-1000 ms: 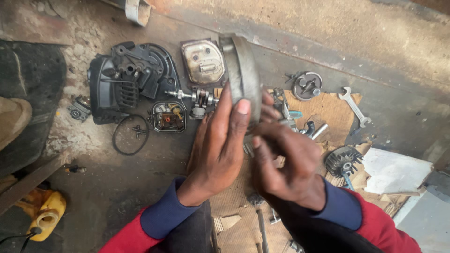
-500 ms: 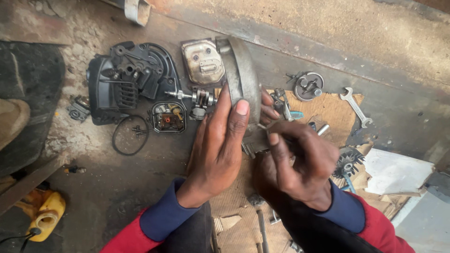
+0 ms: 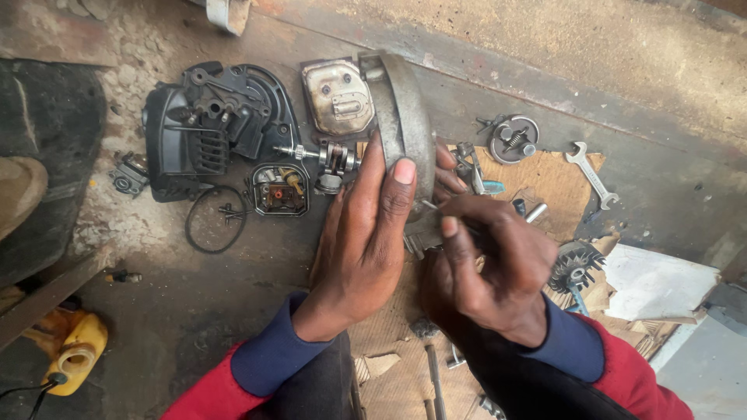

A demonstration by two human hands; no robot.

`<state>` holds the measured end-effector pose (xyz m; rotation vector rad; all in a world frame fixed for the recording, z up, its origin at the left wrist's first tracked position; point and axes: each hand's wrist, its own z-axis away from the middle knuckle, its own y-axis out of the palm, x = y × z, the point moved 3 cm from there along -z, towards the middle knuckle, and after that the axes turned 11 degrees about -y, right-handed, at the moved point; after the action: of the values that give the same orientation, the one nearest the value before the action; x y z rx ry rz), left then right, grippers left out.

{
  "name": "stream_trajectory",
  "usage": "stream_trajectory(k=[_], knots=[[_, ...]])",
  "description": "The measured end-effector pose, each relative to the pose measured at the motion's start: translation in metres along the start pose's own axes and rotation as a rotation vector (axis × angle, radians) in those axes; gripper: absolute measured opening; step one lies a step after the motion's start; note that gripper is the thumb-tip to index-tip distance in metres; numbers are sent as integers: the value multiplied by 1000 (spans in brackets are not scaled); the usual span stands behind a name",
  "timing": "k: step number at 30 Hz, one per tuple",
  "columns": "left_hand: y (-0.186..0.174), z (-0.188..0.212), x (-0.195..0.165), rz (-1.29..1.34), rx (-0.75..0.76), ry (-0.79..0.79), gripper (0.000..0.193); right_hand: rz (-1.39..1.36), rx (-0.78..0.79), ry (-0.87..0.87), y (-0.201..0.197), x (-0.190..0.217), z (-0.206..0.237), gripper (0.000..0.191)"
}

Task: The person sits on the floor of a repair workshop and works on a small engine, fitting a finned cylinder component into a metal housing and pressing parts together by hand. They handle a round flywheel cover, align it with the engine casing, and manipulate small fasteners among scattered engine parts and a wrench.

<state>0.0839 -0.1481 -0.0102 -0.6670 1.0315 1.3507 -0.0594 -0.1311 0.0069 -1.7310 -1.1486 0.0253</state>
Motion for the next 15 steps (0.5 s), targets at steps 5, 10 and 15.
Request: stream_trajectory(k=[5, 10, 15], knots=[[2, -2, 1, -18, -5, -12, 46, -169, -5, 170, 4, -6, 0, 9], [1, 0, 4, 36, -2, -57, 47, -52, -16, 84, -1, -3, 6, 9], [0, 0, 5, 40, 3, -28, 48, -190, 21, 215, 3, -4, 12, 9]])
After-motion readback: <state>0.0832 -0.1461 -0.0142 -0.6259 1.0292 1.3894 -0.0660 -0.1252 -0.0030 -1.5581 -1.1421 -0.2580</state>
